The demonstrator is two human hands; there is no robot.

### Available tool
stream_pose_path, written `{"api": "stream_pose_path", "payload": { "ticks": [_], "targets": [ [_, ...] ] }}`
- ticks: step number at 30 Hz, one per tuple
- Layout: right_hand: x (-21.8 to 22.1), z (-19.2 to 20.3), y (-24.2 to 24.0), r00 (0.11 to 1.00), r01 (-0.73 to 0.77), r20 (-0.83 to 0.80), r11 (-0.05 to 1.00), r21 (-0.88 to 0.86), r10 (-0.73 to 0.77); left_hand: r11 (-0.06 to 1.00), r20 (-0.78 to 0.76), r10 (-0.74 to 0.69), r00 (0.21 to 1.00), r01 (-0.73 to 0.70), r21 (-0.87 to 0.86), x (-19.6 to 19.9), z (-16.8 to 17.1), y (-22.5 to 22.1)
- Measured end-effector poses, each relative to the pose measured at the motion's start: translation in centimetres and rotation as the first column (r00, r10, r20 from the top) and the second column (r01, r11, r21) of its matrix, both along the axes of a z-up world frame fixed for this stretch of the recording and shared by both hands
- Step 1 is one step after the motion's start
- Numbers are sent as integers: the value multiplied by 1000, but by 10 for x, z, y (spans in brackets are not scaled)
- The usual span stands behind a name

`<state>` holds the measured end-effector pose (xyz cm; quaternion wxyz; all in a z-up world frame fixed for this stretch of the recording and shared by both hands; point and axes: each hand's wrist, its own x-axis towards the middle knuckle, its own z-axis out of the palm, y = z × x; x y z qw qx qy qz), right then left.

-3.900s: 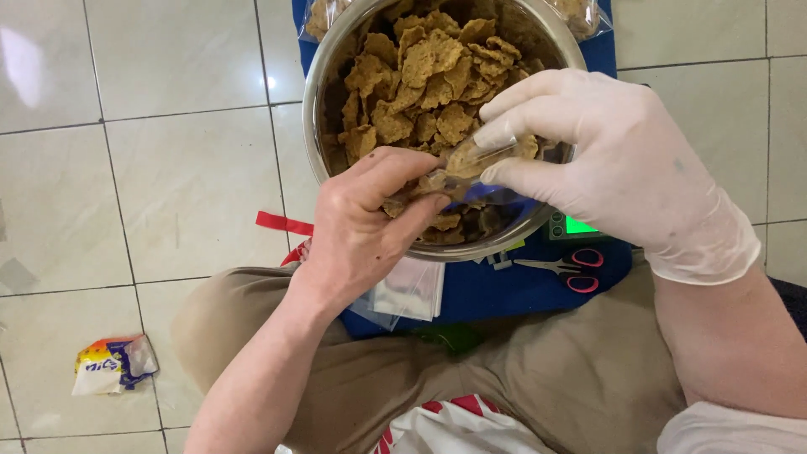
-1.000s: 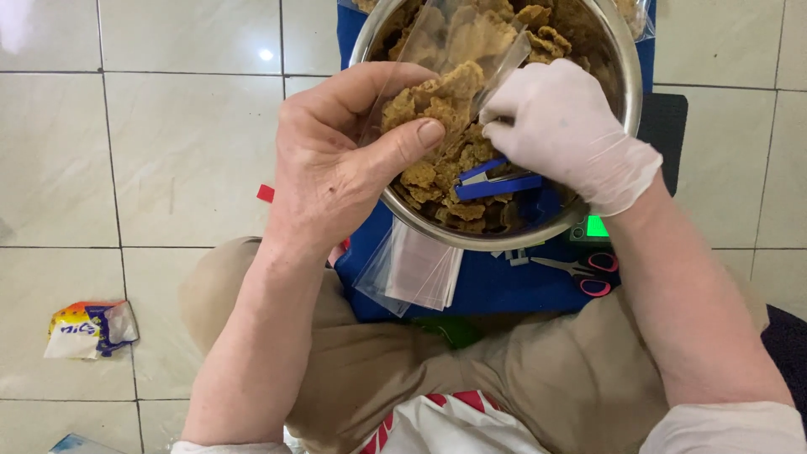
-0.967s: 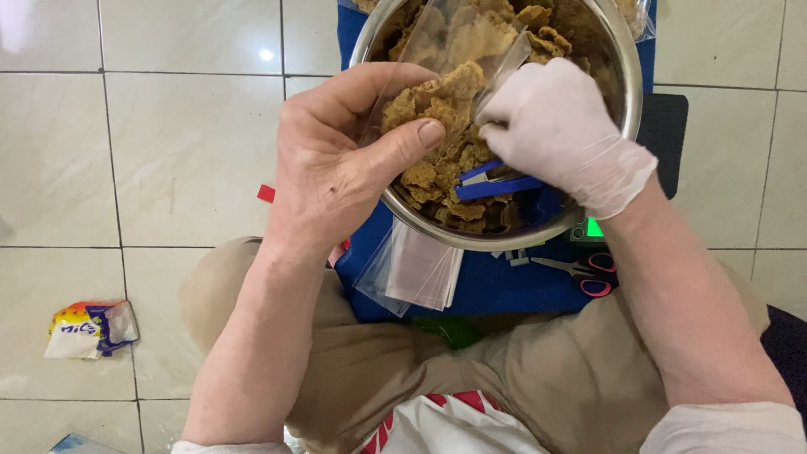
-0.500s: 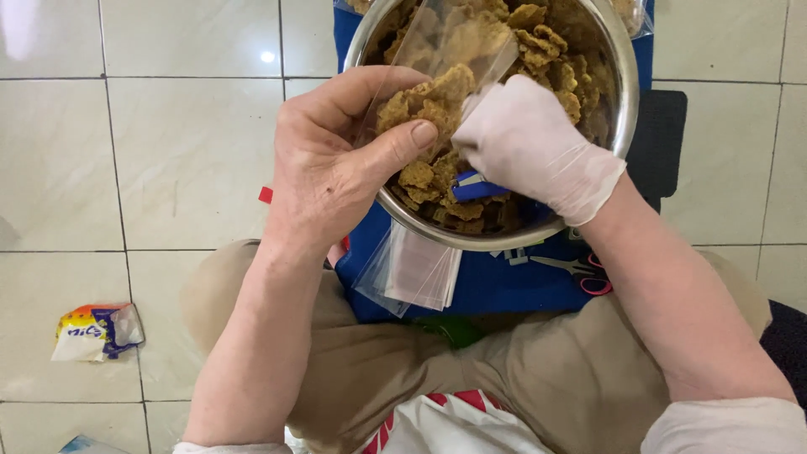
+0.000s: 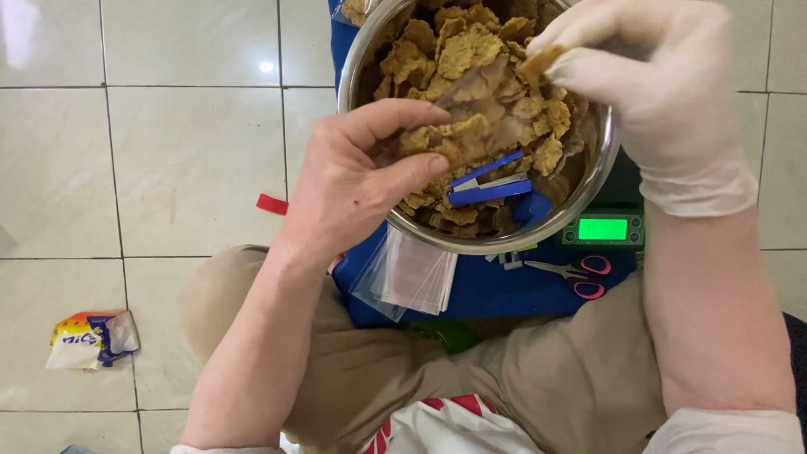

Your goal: Packing snack flakes into small plastic bags, weighing them on a scale, and stapling the bags shut.

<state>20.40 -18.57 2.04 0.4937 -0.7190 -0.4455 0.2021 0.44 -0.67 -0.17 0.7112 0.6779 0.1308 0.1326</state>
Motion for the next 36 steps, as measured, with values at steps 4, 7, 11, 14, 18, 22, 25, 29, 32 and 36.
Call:
{"api": "stream_pose_path", "payload": {
  "ticks": [4,7,11,14,18,22,25,29,32,36],
  "targets": [
    [-12,13,-10,998,-11,55,997,71,7,989,-15,-36,999,37,142,4,1,-5],
    [-25,28,-9,999,12,30,1000,1,-12,993,-27,-21,999,24,111,6,0,-10],
    [-29,27,-5,909,-88,401,993,-78,112,958,-37,-20,999,29,285,9,-1,-15],
    [-31,26,-2,908,-148,375,980,-133,188,945,-31,-42,999,50,322,12,-7,-20],
    [-34,29,2,969,-201,110,963,-179,222,995,-92,-63,994,70,75,13,-21,-23],
    [-32,41,-4,980,-177,74,978,-113,186,988,-5,-134,991,134,-76,14,-26,-19],
    [-30,44,-9,963,-189,165,971,-147,212,982,-12,-140,990,137,-133,15,-24,-19],
    [-36,39,-10,970,-117,191,978,-173,150,963,13,-209,978,209,-170,15,-23,-21],
    [-40,44,-15,973,-65,209,983,-173,101,961,27,-211,977,212,-177,14,-24,-22],
    [-38,57,-32,970,125,231,964,-235,-70,988,69,-85,994,93,-123,12,-25,-17]
  ]
}}
